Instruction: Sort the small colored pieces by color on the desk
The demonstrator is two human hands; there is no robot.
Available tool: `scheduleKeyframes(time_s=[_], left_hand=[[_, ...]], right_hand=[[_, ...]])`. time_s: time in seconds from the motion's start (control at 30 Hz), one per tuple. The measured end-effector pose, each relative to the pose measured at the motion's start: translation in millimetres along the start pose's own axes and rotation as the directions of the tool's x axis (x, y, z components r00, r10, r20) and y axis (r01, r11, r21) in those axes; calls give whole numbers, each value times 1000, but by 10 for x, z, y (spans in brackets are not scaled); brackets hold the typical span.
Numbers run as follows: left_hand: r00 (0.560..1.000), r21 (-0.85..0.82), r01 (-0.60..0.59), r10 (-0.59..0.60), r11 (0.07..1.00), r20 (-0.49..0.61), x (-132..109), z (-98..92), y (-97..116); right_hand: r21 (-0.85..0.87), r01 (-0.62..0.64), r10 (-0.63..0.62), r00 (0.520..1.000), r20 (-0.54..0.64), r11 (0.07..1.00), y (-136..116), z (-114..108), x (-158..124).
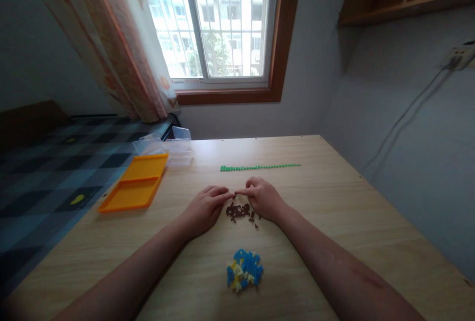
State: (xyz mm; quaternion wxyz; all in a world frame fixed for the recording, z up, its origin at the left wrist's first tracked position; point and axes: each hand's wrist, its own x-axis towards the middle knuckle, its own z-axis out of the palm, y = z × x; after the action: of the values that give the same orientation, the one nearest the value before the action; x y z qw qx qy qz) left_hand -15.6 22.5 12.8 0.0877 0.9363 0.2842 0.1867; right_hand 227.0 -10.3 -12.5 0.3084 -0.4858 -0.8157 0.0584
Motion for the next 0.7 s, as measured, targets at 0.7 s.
scheduleKeyframes(time_s=[0.7], left_hand=[[945,218,320,-295,922,-143,51,34,-234]], right_hand=[[129,-105,117,989,-89,986,12,-8,-3]])
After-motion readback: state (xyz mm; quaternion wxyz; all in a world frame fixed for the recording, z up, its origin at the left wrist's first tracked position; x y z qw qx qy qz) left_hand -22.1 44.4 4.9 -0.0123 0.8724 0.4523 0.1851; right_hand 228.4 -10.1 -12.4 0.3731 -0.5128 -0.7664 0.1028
